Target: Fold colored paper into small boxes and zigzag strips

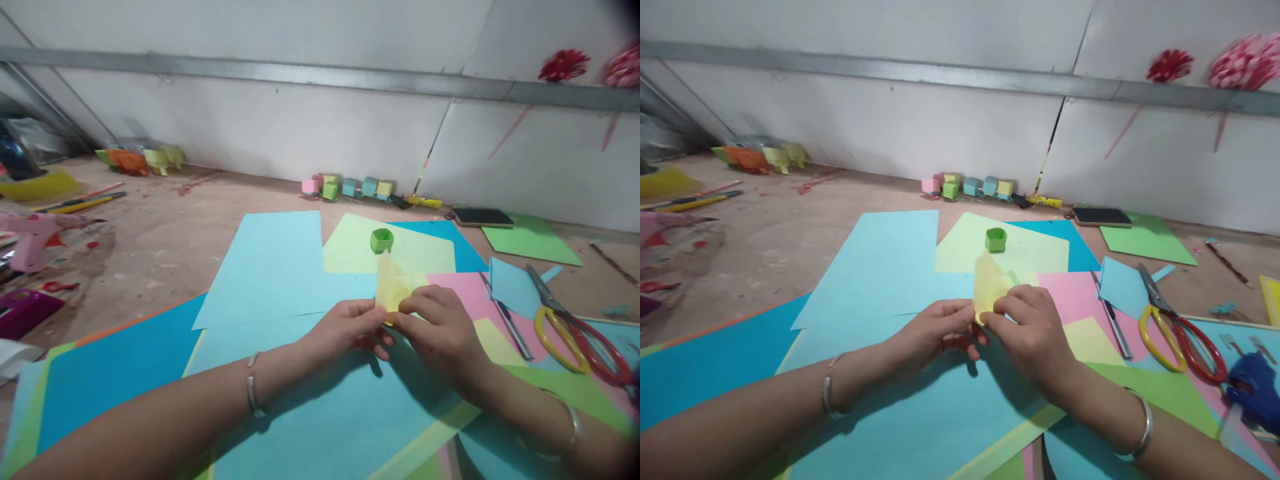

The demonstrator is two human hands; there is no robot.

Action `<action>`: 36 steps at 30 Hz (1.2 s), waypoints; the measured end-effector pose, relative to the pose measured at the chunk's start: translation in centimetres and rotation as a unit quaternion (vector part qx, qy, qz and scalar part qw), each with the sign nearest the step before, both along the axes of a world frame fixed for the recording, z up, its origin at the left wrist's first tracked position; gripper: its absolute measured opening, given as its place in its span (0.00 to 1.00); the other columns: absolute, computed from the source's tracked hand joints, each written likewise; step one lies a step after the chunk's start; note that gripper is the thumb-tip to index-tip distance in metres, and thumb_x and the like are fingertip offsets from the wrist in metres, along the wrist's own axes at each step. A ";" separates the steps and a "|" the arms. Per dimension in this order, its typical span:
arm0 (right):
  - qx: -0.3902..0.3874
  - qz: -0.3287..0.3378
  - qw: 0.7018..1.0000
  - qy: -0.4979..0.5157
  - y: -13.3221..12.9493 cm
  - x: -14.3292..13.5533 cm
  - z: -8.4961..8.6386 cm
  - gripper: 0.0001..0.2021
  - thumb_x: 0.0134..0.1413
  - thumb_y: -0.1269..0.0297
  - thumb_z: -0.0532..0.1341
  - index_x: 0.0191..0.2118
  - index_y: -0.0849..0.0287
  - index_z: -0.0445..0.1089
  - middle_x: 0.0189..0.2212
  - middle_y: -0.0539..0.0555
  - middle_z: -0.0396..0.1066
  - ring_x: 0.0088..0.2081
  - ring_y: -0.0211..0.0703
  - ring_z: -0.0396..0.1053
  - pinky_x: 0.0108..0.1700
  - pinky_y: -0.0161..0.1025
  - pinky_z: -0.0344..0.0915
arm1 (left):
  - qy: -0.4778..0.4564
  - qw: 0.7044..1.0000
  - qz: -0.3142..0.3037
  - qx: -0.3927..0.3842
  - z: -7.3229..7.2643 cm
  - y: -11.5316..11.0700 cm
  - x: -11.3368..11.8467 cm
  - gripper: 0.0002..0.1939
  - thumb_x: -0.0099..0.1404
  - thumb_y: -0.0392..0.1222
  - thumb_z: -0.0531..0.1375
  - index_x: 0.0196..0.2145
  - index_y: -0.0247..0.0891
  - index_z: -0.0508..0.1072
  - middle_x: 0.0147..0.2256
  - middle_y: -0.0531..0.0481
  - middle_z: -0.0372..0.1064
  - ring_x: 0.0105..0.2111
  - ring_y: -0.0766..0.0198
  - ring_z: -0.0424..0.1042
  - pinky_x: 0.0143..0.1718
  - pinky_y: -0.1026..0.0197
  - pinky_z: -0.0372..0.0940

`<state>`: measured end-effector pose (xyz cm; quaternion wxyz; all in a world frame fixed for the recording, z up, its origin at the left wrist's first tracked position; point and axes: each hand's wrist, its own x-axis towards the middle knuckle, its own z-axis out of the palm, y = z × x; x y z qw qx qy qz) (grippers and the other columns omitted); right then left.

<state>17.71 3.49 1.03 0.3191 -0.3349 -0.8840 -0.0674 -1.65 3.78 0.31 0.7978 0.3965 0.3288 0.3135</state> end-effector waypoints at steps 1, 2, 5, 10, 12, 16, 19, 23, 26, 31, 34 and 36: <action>0.012 -0.001 1.000 -0.011 -0.1 0.0 -0.2 0.09 0.61 0.73 0.58 0.36 0.56 0.74 0.28 0.53 0.73 0.35 0.45 0.64 0.37 0.43 0.58 | 0.013 0.999 0.000 0.033 0.1 -0.1 0.1 0.25 0.55 0.58 0.68 0.37 0.31 0.73 0.33 0.44 0.69 0.32 0.63 0.70 0.33 0.60 0.68; 0.018 0.000 1.000 -0.019 -0.2 0.0 -0.4 0.08 0.61 0.73 0.58 0.36 0.56 0.74 0.29 0.53 0.74 0.36 0.45 0.65 0.38 0.43 0.57 | 0.026 0.998 0.002 0.061 0.3 -0.2 0.2 0.27 0.53 0.58 0.69 0.39 0.31 0.73 0.35 0.45 0.68 0.33 0.62 0.69 0.34 0.60 0.68; 0.022 0.003 0.999 -0.026 -0.5 -0.1 -0.5 0.08 0.62 0.72 0.58 0.35 0.56 0.74 0.31 0.52 0.76 0.38 0.45 0.66 0.39 0.44 0.57 | 0.066 0.992 0.016 0.108 0.3 -0.3 0.2 0.27 0.52 0.57 0.70 0.40 0.32 0.73 0.33 0.47 0.67 0.31 0.65 0.66 0.34 0.60 0.66; 0.015 0.022 0.999 0.022 -0.4 -0.1 0.2 0.04 0.59 0.72 0.61 0.38 0.56 0.72 0.32 0.52 0.76 0.39 0.46 0.67 0.42 0.46 0.61 | 0.051 0.994 0.040 0.086 0.1 -0.1 0.3 0.27 0.51 0.57 0.70 0.37 0.30 0.74 0.34 0.45 0.70 0.31 0.64 0.67 0.36 0.60 0.64; -0.012 -0.003 0.996 0.086 -0.2 0.1 0.5 0.08 0.58 0.70 0.62 0.44 0.57 0.70 0.39 0.56 0.75 0.44 0.48 0.68 0.46 0.48 0.64 | 0.039 0.995 0.058 0.076 0.1 0.0 0.3 0.28 0.49 0.57 0.71 0.38 0.30 0.74 0.36 0.43 0.71 0.33 0.63 0.68 0.38 0.58 0.66; -0.175 -0.137 0.952 0.211 0.5 0.3 0.5 0.13 0.56 0.61 0.62 0.45 0.58 0.65 0.44 0.62 0.70 0.43 0.50 0.70 0.39 0.47 0.69 | 0.045 0.993 0.081 0.073 0.2 0.0 0.4 0.26 0.50 0.55 0.71 0.38 0.31 0.74 0.36 0.43 0.71 0.35 0.62 0.69 0.39 0.57 0.67; -0.359 -0.160 0.885 0.249 0.8 0.1 0.3 0.13 0.54 0.56 0.61 0.41 0.59 0.65 0.40 0.59 0.71 0.36 0.46 0.72 0.34 0.43 0.71 | 0.045 0.993 0.077 0.072 0.4 0.0 0.4 0.27 0.49 0.54 0.71 0.39 0.31 0.75 0.37 0.42 0.71 0.36 0.61 0.69 0.38 0.57 0.68; -0.391 -0.134 0.874 0.255 0.8 -0.3 0.3 0.09 0.53 0.60 0.60 0.39 0.58 0.65 0.38 0.56 0.72 0.38 0.46 0.72 0.37 0.43 0.71 | 0.051 0.993 0.066 0.083 0.4 0.1 0.4 0.26 0.50 0.53 0.71 0.40 0.31 0.74 0.38 0.42 0.70 0.35 0.61 0.69 0.37 0.57 0.68; -0.372 -0.120 0.889 0.239 0.7 -0.3 0.3 0.06 0.54 0.62 0.58 0.37 0.57 0.66 0.36 0.55 0.71 0.37 0.45 0.71 0.36 0.41 0.70 | 0.063 0.991 0.057 0.101 0.2 0.1 0.4 0.26 0.51 0.53 0.70 0.40 0.31 0.73 0.35 0.44 0.69 0.32 0.63 0.69 0.36 0.57 0.68; -0.356 -0.106 0.905 0.209 0.5 -0.2 -0.1 0.03 0.55 0.66 0.56 0.33 0.57 0.66 0.34 0.53 0.69 0.35 0.42 0.69 0.34 0.39 0.68 | 0.084 0.986 0.043 0.138 -0.3 -0.1 0.4 0.24 0.55 0.50 0.67 0.44 0.31 0.71 0.33 0.47 0.66 0.29 0.65 0.66 0.33 0.58 0.67; -0.323 -0.096 0.923 0.185 0.3 -0.1 -0.1 0.04 0.55 0.69 0.55 0.33 0.56 0.66 0.33 0.53 0.69 0.35 0.42 0.69 0.33 0.38 0.67 | 0.122 0.978 0.029 0.168 -0.5 -0.3 0.3 0.23 0.57 0.47 0.66 0.48 0.33 0.70 0.33 0.48 0.67 0.28 0.65 0.66 0.32 0.60 0.65; -0.307 -0.089 0.931 0.177 0.2 -0.1 0.0 0.05 0.56 0.70 0.55 0.33 0.56 0.67 0.32 0.52 0.70 0.34 0.42 0.69 0.33 0.38 0.66 | 0.142 0.973 0.027 0.180 -0.6 -0.5 0.3 0.23 0.57 0.46 0.66 0.49 0.34 0.70 0.33 0.48 0.68 0.30 0.64 0.67 0.32 0.60 0.64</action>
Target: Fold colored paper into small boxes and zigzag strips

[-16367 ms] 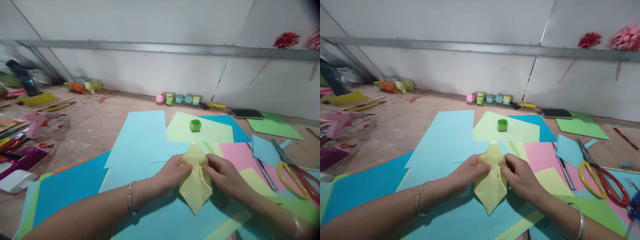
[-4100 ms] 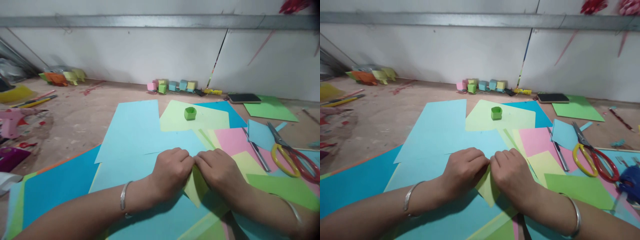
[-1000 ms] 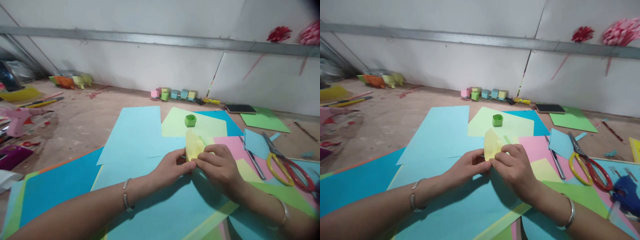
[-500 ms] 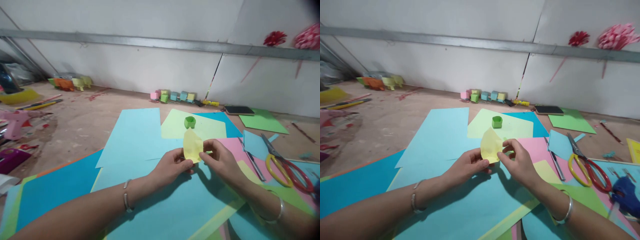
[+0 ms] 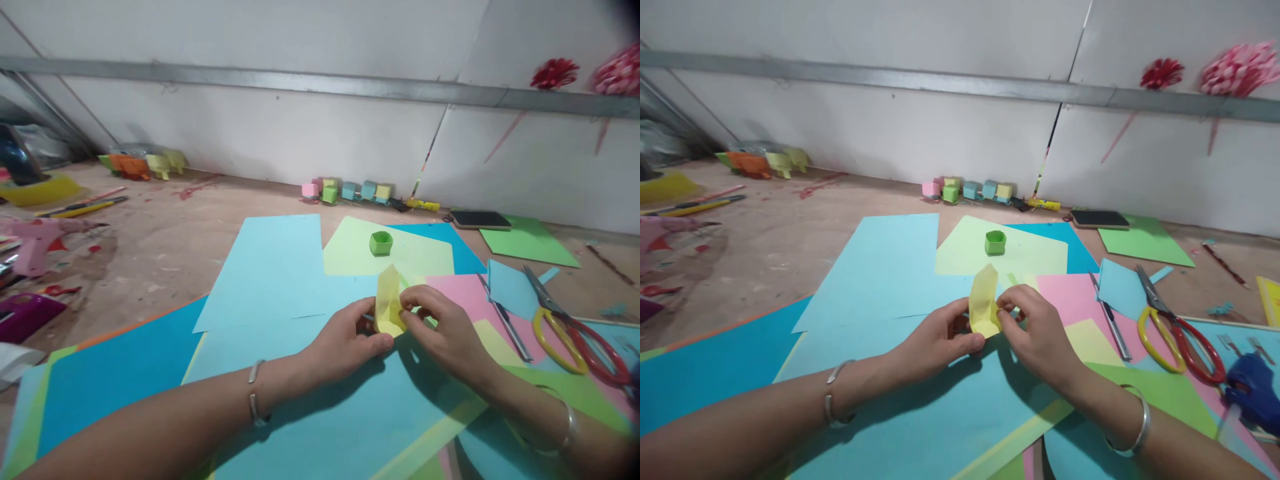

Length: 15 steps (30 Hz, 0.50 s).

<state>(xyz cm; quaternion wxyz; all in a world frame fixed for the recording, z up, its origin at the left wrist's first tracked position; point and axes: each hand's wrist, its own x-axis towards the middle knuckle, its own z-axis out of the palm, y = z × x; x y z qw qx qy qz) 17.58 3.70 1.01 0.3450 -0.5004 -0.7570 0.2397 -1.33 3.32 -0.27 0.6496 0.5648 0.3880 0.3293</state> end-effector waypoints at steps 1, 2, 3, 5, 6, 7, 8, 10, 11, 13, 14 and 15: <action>0.003 0.003 1.000 0.000 0.0 0.0 0.0 0.05 0.57 0.70 0.54 0.33 0.56 0.67 0.33 0.52 0.71 0.34 0.42 0.69 0.34 0.38 0.66 | 0.006 1.000 0.002 0.003 -0.1 -0.1 0.0 0.23 0.57 0.45 0.66 0.49 0.34 0.70 0.34 0.47 0.68 0.31 0.63 0.67 0.32 0.61 0.64; 0.003 0.006 1.000 0.001 -0.1 -0.1 0.0 0.06 0.57 0.70 0.54 0.34 0.56 0.68 0.33 0.52 0.71 0.34 0.42 0.69 0.34 0.38 0.66 | 0.008 1.000 0.003 0.006 -0.2 -0.1 0.0 0.23 0.57 0.45 0.66 0.49 0.34 0.69 0.35 0.47 0.68 0.32 0.62 0.68 0.31 0.61 0.64; 0.001 0.008 1.000 0.001 -0.1 -0.1 0.0 0.06 0.57 0.71 0.54 0.34 0.56 0.68 0.33 0.52 0.72 0.35 0.42 0.69 0.35 0.38 0.66 | 0.009 1.000 0.003 0.009 -0.3 -0.2 0.0 0.23 0.57 0.44 0.66 0.48 0.34 0.69 0.35 0.46 0.68 0.33 0.62 0.68 0.31 0.61 0.63; -0.005 0.011 1.000 0.001 -0.1 -0.2 -0.1 0.06 0.57 0.71 0.54 0.34 0.56 0.68 0.33 0.52 0.72 0.35 0.42 0.69 0.35 0.38 0.66 | 0.014 1.000 -0.002 0.019 -0.5 -0.2 -0.1 0.22 0.58 0.44 0.65 0.47 0.35 0.69 0.35 0.46 0.68 0.33 0.62 0.67 0.31 0.62 0.63; -0.008 0.013 1.000 0.000 -0.1 -0.2 -0.1 0.06 0.57 0.71 0.55 0.34 0.56 0.68 0.33 0.52 0.72 0.34 0.42 0.69 0.35 0.38 0.66 | 0.018 1.000 -0.005 0.025 -0.7 -0.2 -0.1 0.21 0.58 0.44 0.65 0.47 0.34 0.69 0.35 0.47 0.67 0.32 0.62 0.67 0.30 0.62 0.63; -0.008 0.016 1.000 -0.001 -0.1 -0.3 -0.2 0.06 0.56 0.72 0.55 0.35 0.57 0.68 0.33 0.52 0.73 0.34 0.41 0.70 0.35 0.38 0.67 | 0.024 0.999 -0.006 0.033 -0.8 -0.2 -0.2 0.20 0.59 0.45 0.65 0.46 0.34 0.69 0.34 0.48 0.67 0.31 0.63 0.66 0.30 0.62 0.62; -0.007 0.020 1.000 -0.002 -0.1 -0.3 -0.3 0.06 0.56 0.72 0.55 0.35 0.57 0.69 0.33 0.52 0.73 0.34 0.41 0.70 0.35 0.38 0.67 | 0.032 0.999 -0.009 0.041 -0.9 -0.2 -0.2 0.19 0.59 0.45 0.64 0.45 0.34 0.69 0.34 0.48 0.66 0.30 0.64 0.65 0.30 0.62 0.62; 0.003 0.026 1.000 0.001 -0.1 -0.2 -0.5 0.06 0.55 0.72 0.55 0.35 0.57 0.69 0.33 0.52 0.73 0.35 0.41 0.70 0.36 0.38 0.67 | 0.046 0.997 -0.013 0.063 -1.0 -0.2 -0.2 0.18 0.59 0.45 0.63 0.45 0.34 0.68 0.32 0.50 0.65 0.29 0.65 0.64 0.29 0.62 0.62; 0.013 0.024 1.000 0.005 -0.2 -0.2 -0.6 0.06 0.55 0.72 0.56 0.34 0.57 0.69 0.34 0.52 0.73 0.36 0.42 0.71 0.37 0.38 0.67 | 0.054 0.996 -0.016 0.075 -1.0 -0.2 -0.3 0.17 0.59 0.44 0.63 0.45 0.34 0.68 0.32 0.50 0.65 0.28 0.65 0.63 0.29 0.62 0.62; 0.037 0.014 0.999 0.016 -0.3 -0.2 -0.8 0.06 0.54 0.72 0.57 0.34 0.56 0.70 0.36 0.52 0.74 0.39 0.42 0.72 0.41 0.38 0.68 | 0.074 0.992 -0.021 0.102 -0.7 -0.2 -0.3 0.17 0.59 0.44 0.62 0.45 0.35 0.69 0.34 0.49 0.66 0.29 0.65 0.64 0.29 0.62 0.62; 0.045 0.007 0.999 0.021 -0.3 -0.2 -0.9 0.06 0.53 0.73 0.57 0.34 0.56 0.70 0.37 0.52 0.75 0.40 0.42 0.72 0.42 0.38 0.68 | 0.088 0.989 -0.023 0.118 -0.6 -0.2 -0.3 0.16 0.60 0.43 0.61 0.45 0.35 0.69 0.35 0.48 0.66 0.30 0.64 0.64 0.30 0.62 0.63; 0.052 0.000 0.998 0.024 -0.4 -0.2 -0.9 0.06 0.52 0.73 0.58 0.34 0.56 0.70 0.36 0.51 0.75 0.39 0.41 0.72 0.42 0.37 0.68 | 0.101 0.985 -0.025 0.135 -0.4 -0.3 -0.2 0.16 0.60 0.42 0.61 0.44 0.35 0.69 0.37 0.48 0.66 0.31 0.63 0.65 0.32 0.61 0.63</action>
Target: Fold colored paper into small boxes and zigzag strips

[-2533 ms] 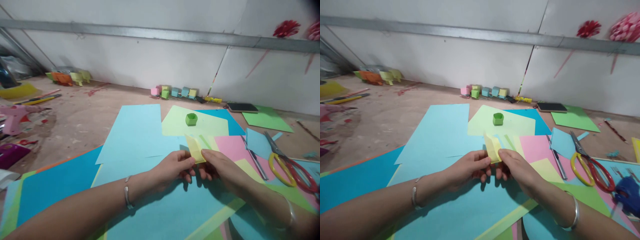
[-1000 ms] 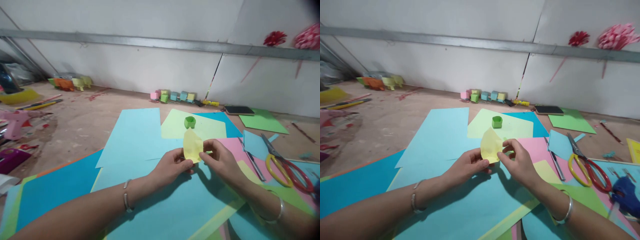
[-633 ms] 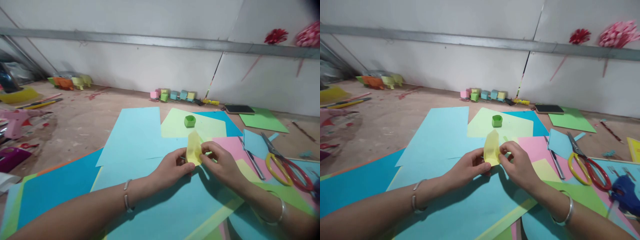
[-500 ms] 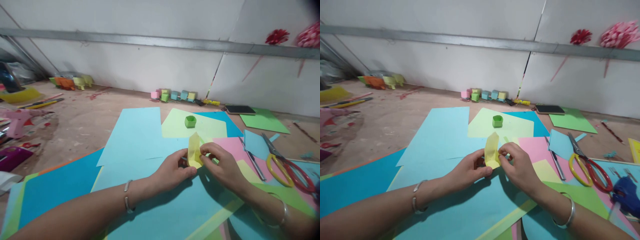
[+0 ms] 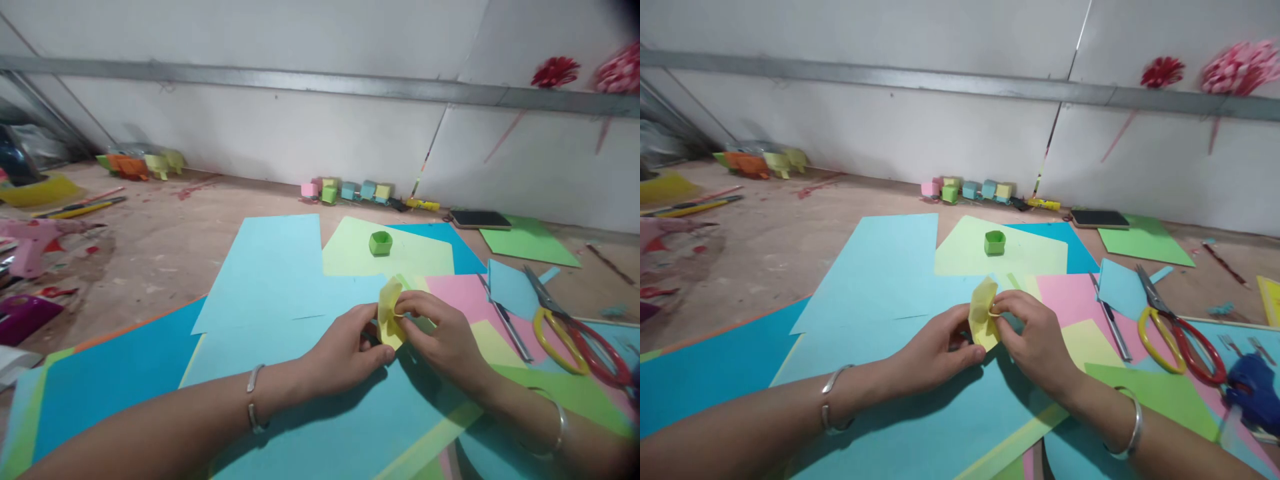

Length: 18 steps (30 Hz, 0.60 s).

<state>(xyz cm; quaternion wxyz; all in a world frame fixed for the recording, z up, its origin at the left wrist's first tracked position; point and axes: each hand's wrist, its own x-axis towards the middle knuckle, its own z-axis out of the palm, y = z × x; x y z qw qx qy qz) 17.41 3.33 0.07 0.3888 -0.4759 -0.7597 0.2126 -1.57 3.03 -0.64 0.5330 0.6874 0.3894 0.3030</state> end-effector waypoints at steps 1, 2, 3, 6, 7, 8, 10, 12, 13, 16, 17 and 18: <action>0.004 -0.006 1.000 0.003 0.0 0.0 -0.1 0.07 0.51 0.74 0.58 0.33 0.55 0.70 0.35 0.50 0.74 0.38 0.41 0.72 0.42 0.37 0.68 | 0.014 1.000 -0.004 0.017 0.2 -0.1 0.0 0.15 0.60 0.42 0.61 0.44 0.35 0.69 0.38 0.47 0.66 0.32 0.62 0.65 0.33 0.61 0.64; 0.007 -0.011 1.000 0.003 -0.1 0.0 -0.1 0.07 0.50 0.74 0.58 0.32 0.55 0.69 0.34 0.50 0.74 0.37 0.41 0.72 0.40 0.37 0.68 | 0.026 0.999 -0.006 0.031 0.4 -0.2 0.0 0.14 0.60 0.41 0.60 0.44 0.35 0.69 0.38 0.47 0.66 0.33 0.62 0.65 0.34 0.60 0.64; 0.012 -0.015 1.000 0.002 -0.1 0.0 -0.1 0.06 0.50 0.75 0.59 0.31 0.55 0.68 0.32 0.50 0.73 0.36 0.40 0.71 0.39 0.36 0.67 | 0.037 0.998 -0.009 0.042 0.5 -0.3 0.0 0.14 0.60 0.40 0.60 0.44 0.36 0.70 0.38 0.47 0.66 0.34 0.62 0.65 0.35 0.60 0.64; 0.024 -0.020 0.999 -0.007 -0.1 -0.1 -0.1 0.05 0.50 0.74 0.60 0.29 0.56 0.67 0.31 0.51 0.72 0.35 0.41 0.71 0.37 0.36 0.67 | 0.051 0.997 -0.012 0.051 0.7 -0.5 0.0 0.12 0.59 0.39 0.59 0.42 0.35 0.70 0.37 0.48 0.65 0.33 0.63 0.65 0.34 0.61 0.64; 0.022 -0.015 1.000 -0.010 -0.1 -0.1 0.0 0.05 0.50 0.73 0.60 0.28 0.56 0.68 0.31 0.51 0.72 0.35 0.41 0.71 0.36 0.36 0.68 | 0.053 0.997 -0.011 0.050 0.7 -0.5 0.0 0.12 0.59 0.39 0.59 0.42 0.35 0.70 0.36 0.48 0.66 0.32 0.63 0.64 0.33 0.61 0.63; 0.018 -0.008 1.000 -0.013 -0.1 -0.1 0.1 0.04 0.51 0.73 0.60 0.29 0.57 0.69 0.31 0.51 0.72 0.34 0.41 0.71 0.36 0.36 0.68 | 0.053 0.997 -0.007 0.047 0.7 -0.5 0.0 0.12 0.59 0.39 0.59 0.42 0.35 0.70 0.36 0.48 0.66 0.32 0.63 0.64 0.33 0.61 0.63; 0.015 0.008 1.000 -0.017 -0.1 -0.1 0.2 0.05 0.54 0.72 0.59 0.31 0.57 0.71 0.32 0.52 0.73 0.34 0.41 0.72 0.36 0.36 0.69 | 0.051 0.998 0.003 0.034 0.5 -0.3 0.0 0.13 0.59 0.39 0.59 0.43 0.35 0.70 0.36 0.48 0.67 0.32 0.63 0.65 0.34 0.60 0.63; 0.029 0.014 0.999 -0.020 -0.1 -0.2 0.2 0.07 0.56 0.71 0.57 0.33 0.57 0.73 0.34 0.54 0.75 0.36 0.42 0.73 0.38 0.37 0.70 | 0.049 0.998 0.013 0.025 0.3 -0.2 0.0 0.14 0.59 0.40 0.59 0.43 0.35 0.70 0.37 0.47 0.68 0.33 0.62 0.66 0.35 0.60 0.64; 0.039 0.012 0.999 -0.023 -0.1 -0.2 0.2 0.08 0.57 0.71 0.57 0.34 0.57 0.73 0.34 0.54 0.76 0.36 0.42 0.74 0.39 0.38 0.70 | 0.049 0.998 0.015 0.024 0.3 -0.2 0.0 0.14 0.59 0.40 0.59 0.43 0.35 0.70 0.37 0.47 0.68 0.34 0.61 0.66 0.35 0.59 0.64; 0.046 -0.020 0.998 -0.026 -0.2 -0.3 0.0 0.06 0.56 0.71 0.58 0.35 0.57 0.72 0.32 0.52 0.77 0.34 0.42 0.74 0.37 0.38 0.69 | 0.053 0.998 0.010 0.034 0.2 -0.2 0.0 0.13 0.59 0.40 0.59 0.43 0.35 0.70 0.38 0.46 0.68 0.35 0.61 0.66 0.36 0.59 0.64; 0.040 -0.033 0.998 -0.024 -0.2 -0.2 -0.1 0.05 0.55 0.71 0.58 0.34 0.56 0.72 0.31 0.51 0.76 0.32 0.41 0.74 0.36 0.37 0.69 | 0.055 0.998 0.006 0.039 0.3 -0.2 0.0 0.13 0.59 0.40 0.59 0.43 0.36 0.70 0.38 0.46 0.68 0.35 0.61 0.66 0.36 0.59 0.64; 0.031 -0.044 0.998 -0.021 -0.2 -0.2 -0.1 0.04 0.54 0.71 0.59 0.33 0.56 0.71 0.29 0.50 0.76 0.30 0.40 0.73 0.34 0.36 0.68 | 0.058 0.997 0.002 0.043 0.4 -0.3 0.0 0.13 0.60 0.40 0.59 0.43 0.35 0.70 0.38 0.46 0.67 0.34 0.61 0.66 0.36 0.59 0.64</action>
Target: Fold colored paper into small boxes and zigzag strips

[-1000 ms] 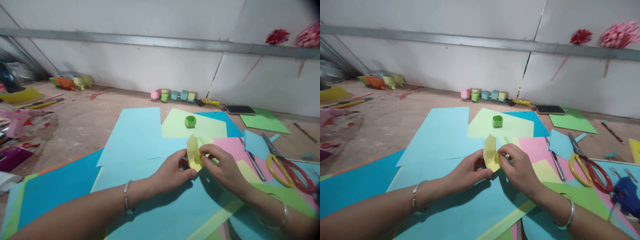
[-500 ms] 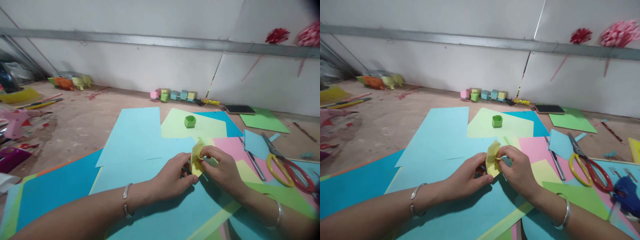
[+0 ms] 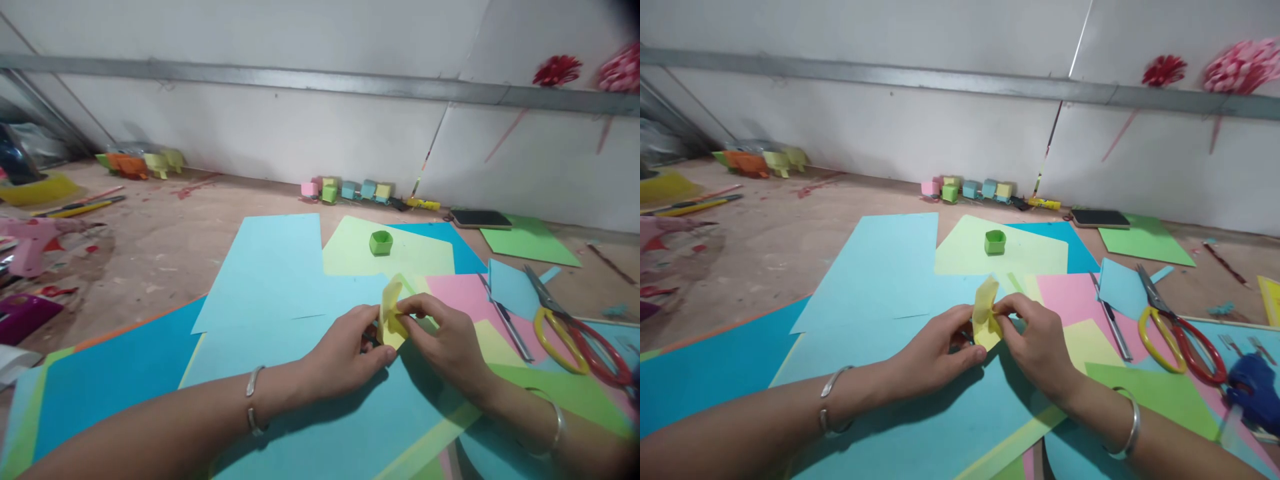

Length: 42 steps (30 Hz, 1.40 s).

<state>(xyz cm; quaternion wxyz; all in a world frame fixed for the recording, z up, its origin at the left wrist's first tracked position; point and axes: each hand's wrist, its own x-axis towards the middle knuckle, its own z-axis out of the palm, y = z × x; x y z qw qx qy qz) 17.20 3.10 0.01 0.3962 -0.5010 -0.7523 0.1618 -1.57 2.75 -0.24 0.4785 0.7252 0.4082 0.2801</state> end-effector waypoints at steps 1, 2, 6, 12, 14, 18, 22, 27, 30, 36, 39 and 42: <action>-0.010 -0.007 1.000 0.005 0.0 0.0 0.0 0.03 0.53 0.71 0.60 0.31 0.56 0.70 0.27 0.49 0.74 0.29 0.39 0.71 0.32 0.35 0.68 | 0.004 1.000 -0.004 0.004 0.1 -0.1 0.0 0.13 0.60 0.40 0.59 0.43 0.36 0.70 0.38 0.46 0.67 0.34 0.61 0.66 0.35 0.59 0.64; -0.020 -0.009 1.000 0.009 0.0 0.1 0.1 0.04 0.52 0.72 0.60 0.30 0.56 0.68 0.26 0.48 0.73 0.27 0.38 0.70 0.31 0.35 0.67 | 0.008 1.000 -0.008 0.008 0.2 -0.1 0.0 0.12 0.60 0.40 0.59 0.42 0.35 0.71 0.38 0.46 0.67 0.34 0.61 0.65 0.35 0.59 0.64; -0.031 0.017 0.999 0.028 0.2 0.2 0.6 0.05 0.51 0.73 0.60 0.27 0.56 0.67 0.28 0.50 0.71 0.28 0.38 0.69 0.30 0.34 0.66 | 0.026 0.999 -0.017 0.027 0.5 -0.2 0.0 0.12 0.61 0.41 0.59 0.42 0.35 0.71 0.37 0.47 0.66 0.33 0.61 0.64 0.34 0.60 0.63; -0.032 0.043 0.998 0.041 0.3 0.2 0.7 0.05 0.53 0.71 0.61 0.30 0.57 0.74 0.35 0.53 0.75 0.36 0.40 0.74 0.38 0.35 0.70 | 0.039 0.998 -0.019 0.034 0.4 -0.2 -0.1 0.13 0.61 0.40 0.59 0.44 0.36 0.70 0.36 0.48 0.66 0.32 0.62 0.64 0.34 0.60 0.62; -0.026 0.045 0.998 0.039 0.2 0.2 0.6 0.05 0.53 0.70 0.61 0.31 0.56 0.75 0.36 0.53 0.76 0.38 0.41 0.74 0.41 0.36 0.70 | 0.039 0.999 -0.019 0.032 0.4 -0.2 -0.1 0.13 0.61 0.40 0.59 0.44 0.36 0.70 0.36 0.48 0.65 0.32 0.62 0.64 0.34 0.61 0.62; -0.028 0.007 0.999 0.035 0.2 0.1 0.4 0.03 0.53 0.69 0.61 0.31 0.56 0.72 0.31 0.51 0.76 0.34 0.41 0.73 0.38 0.38 0.70 | 0.045 0.998 -0.022 0.037 0.4 -0.3 -0.2 0.12 0.62 0.41 0.59 0.43 0.36 0.70 0.37 0.47 0.66 0.33 0.62 0.65 0.35 0.60 0.63; -0.068 -0.037 0.994 0.083 0.3 -0.1 0.6 0.08 0.50 0.65 0.63 0.38 0.56 0.66 0.28 0.50 0.74 0.30 0.42 0.72 0.34 0.39 0.69 | 0.038 0.998 -0.023 0.033 0.4 -0.2 -0.2 0.12 0.62 0.43 0.58 0.43 0.37 0.71 0.39 0.46 0.68 0.34 0.61 0.66 0.35 0.59 0.64; -0.104 0.028 0.992 0.068 0.4 -0.1 1.1 0.04 0.52 0.66 0.60 0.36 0.57 0.70 0.30 0.52 0.74 0.32 0.43 0.72 0.35 0.39 0.68 | 0.021 0.999 -0.018 0.033 0.6 -0.2 -0.1 0.15 0.62 0.40 0.58 0.47 0.38 0.71 0.38 0.47 0.71 0.33 0.61 0.67 0.35 0.59 0.64; -0.079 0.035 0.996 0.033 0.1 -0.2 1.1 0.03 0.52 0.69 0.59 0.30 0.57 0.70 0.29 0.51 0.74 0.32 0.42 0.71 0.33 0.37 0.67 | 0.010 0.999 0.023 0.034 0.7 -0.4 0.1 0.19 0.61 0.32 0.53 0.49 0.40 0.70 0.41 0.48 0.73 0.35 0.61 0.69 0.37 0.59 0.64; 0.011 0.060 0.998 -0.026 -0.9 -0.8 0.7 0.05 0.56 0.71 0.56 0.32 0.58 0.69 0.28 0.52 0.73 0.30 0.41 0.69 0.32 0.37 0.64 | 0.097 0.983 0.105 0.118 0.6 -0.2 0.2 0.10 0.58 0.31 0.54 0.36 0.39 0.70 0.34 0.50 0.71 0.32 0.61 0.68 0.33 0.60 0.61; 0.013 0.080 0.996 -0.045 -1.3 -1.2 0.7 0.05 0.57 0.71 0.56 0.32 0.58 0.68 0.27 0.52 0.71 0.29 0.41 0.67 0.31 0.37 0.63 | 0.125 0.969 0.118 0.176 0.4 0.1 0.1 0.07 0.54 0.29 0.54 0.30 0.39 0.67 0.29 0.52 0.67 0.29 0.63 0.65 0.30 0.61 0.58; 0.013 0.103 0.993 -0.047 -1.6 -1.4 0.8 0.06 0.58 0.71 0.55 0.31 0.59 0.68 0.27 0.53 0.70 0.28 0.41 0.66 0.30 0.37 0.62 | 0.121 0.962 0.133 0.205 0.3 0.2 0.1 0.09 0.51 0.27 0.54 0.29 0.39 0.63 0.28 0.53 0.64 0.28 0.64 0.63 0.29 0.61 0.57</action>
